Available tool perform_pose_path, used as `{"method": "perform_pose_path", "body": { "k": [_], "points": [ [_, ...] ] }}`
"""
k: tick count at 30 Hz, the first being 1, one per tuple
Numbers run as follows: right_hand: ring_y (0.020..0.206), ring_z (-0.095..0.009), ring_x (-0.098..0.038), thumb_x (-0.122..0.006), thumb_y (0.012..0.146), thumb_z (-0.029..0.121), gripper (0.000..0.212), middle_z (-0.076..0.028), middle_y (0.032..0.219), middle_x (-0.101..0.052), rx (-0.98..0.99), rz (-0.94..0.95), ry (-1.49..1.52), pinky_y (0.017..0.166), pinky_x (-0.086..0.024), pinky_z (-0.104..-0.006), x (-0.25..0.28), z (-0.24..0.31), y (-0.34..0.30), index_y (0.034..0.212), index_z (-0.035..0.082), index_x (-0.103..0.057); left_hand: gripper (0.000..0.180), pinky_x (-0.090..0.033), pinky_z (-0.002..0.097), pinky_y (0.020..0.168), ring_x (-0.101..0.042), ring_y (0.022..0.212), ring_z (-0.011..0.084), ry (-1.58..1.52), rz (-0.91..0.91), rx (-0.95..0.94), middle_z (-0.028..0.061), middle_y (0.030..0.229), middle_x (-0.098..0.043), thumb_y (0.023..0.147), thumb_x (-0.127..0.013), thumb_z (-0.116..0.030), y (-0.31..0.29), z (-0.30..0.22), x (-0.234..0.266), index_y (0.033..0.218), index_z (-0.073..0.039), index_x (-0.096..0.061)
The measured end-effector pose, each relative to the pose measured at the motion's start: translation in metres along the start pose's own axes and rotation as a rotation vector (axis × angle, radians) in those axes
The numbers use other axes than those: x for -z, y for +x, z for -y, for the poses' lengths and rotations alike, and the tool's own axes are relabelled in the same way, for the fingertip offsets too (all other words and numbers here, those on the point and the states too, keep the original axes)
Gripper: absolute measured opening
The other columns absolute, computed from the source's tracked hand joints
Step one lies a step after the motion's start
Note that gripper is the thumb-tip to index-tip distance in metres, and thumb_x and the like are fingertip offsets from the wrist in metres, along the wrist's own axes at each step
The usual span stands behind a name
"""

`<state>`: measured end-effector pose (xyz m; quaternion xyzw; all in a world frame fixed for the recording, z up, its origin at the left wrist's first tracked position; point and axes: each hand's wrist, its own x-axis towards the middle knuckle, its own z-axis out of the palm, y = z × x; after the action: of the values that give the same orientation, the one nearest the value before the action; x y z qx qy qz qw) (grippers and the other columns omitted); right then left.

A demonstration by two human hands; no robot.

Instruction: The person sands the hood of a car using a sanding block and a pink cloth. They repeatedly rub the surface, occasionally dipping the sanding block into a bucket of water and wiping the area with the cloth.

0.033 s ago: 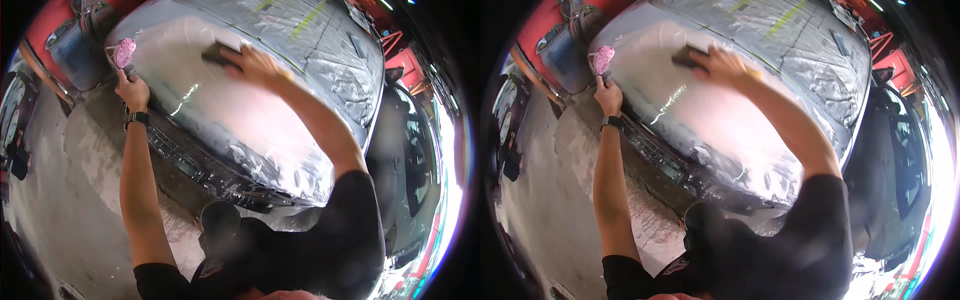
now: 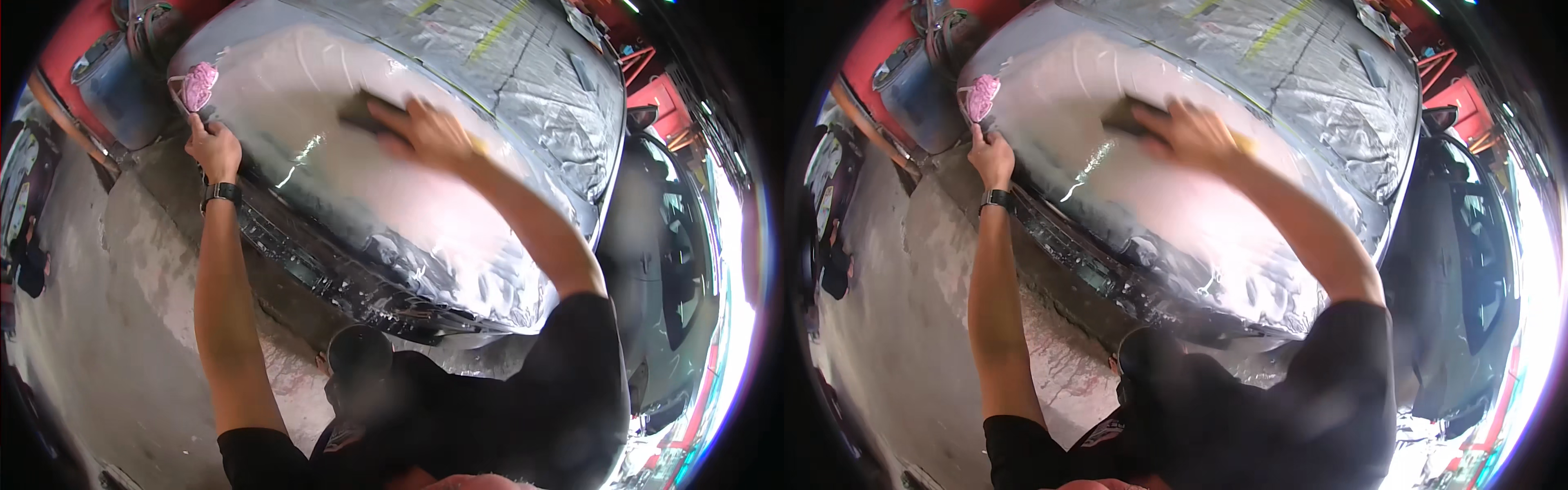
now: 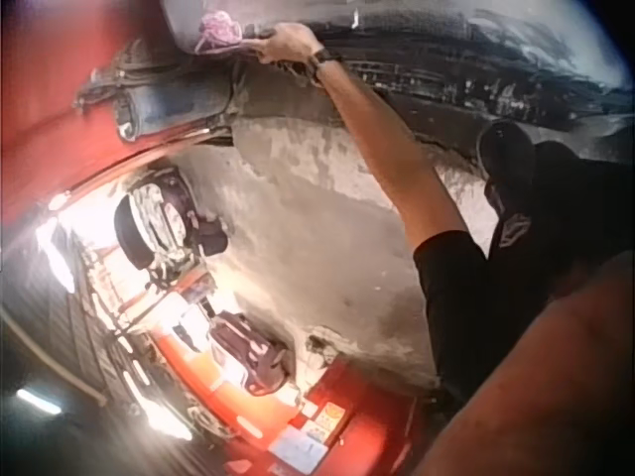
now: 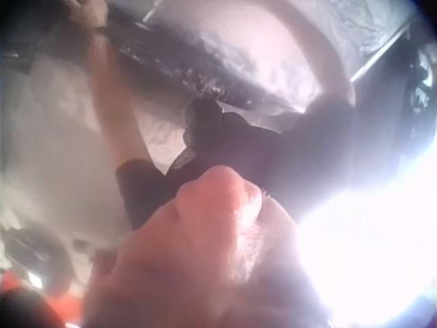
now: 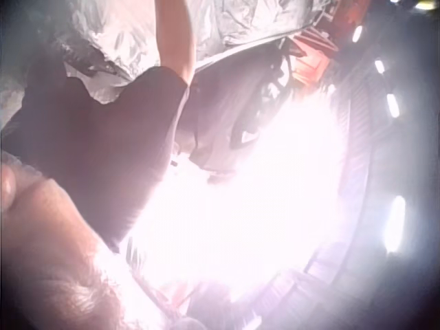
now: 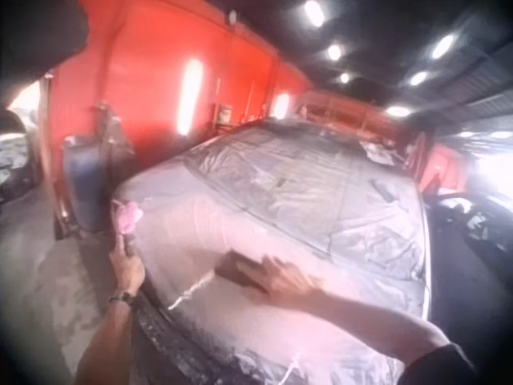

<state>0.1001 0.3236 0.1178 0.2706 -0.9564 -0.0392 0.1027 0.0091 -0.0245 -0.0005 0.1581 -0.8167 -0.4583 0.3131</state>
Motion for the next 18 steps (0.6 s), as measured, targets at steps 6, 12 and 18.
{"method": "perform_pose_path", "body": {
  "k": [6, 12, 18],
  "points": [
    [0.092, -0.029, -0.061, -0.064, 0.089, 0.054, 0.061, -0.012, 0.102, -0.055, 0.132, -0.063, -0.005, 0.076, -0.054, -0.0435, 0.015, -0.006, -0.123, 0.142, 0.025, -0.057, 0.059, -0.037, 0.0464, 0.108, -0.048, 0.121, 0.047, 0.017, -0.011, -0.04, 0.0322, 0.137, -0.054, 0.093, -0.041, -0.023, -0.001, 0.003, -0.009, 0.143, 0.009, -0.044],
    [0.097, -0.037, -0.062, -0.055, 0.094, 0.057, 0.058, -0.02, 0.113, -0.056, -0.227, -0.119, -0.088, 0.079, -0.052, -0.0478, -0.007, -0.078, 0.033, 0.145, 0.027, -0.052, 0.059, -0.035, 0.0464, 0.11, -0.052, 0.121, 0.0472, -0.01, 0.007, -0.092, 0.0328, 0.132, -0.057, 0.091, -0.042, -0.023, 0.0, -0.008, -0.019, 0.14, 0.009, -0.048],
    [0.08, -0.03, -0.058, -0.064, 0.09, 0.05, 0.061, -0.014, 0.1, -0.052, -0.017, -0.015, 0.0, 0.074, -0.053, -0.0442, 0.017, -0.006, -0.133, 0.144, 0.026, -0.053, 0.059, -0.044, 0.0461, 0.103, -0.06, 0.114, 0.0476, 0.009, -0.066, -0.052, 0.0341, 0.127, -0.06, 0.089, -0.044, -0.021, -0.002, -0.011, -0.006, 0.138, 0.011, -0.049]
  ]
}}
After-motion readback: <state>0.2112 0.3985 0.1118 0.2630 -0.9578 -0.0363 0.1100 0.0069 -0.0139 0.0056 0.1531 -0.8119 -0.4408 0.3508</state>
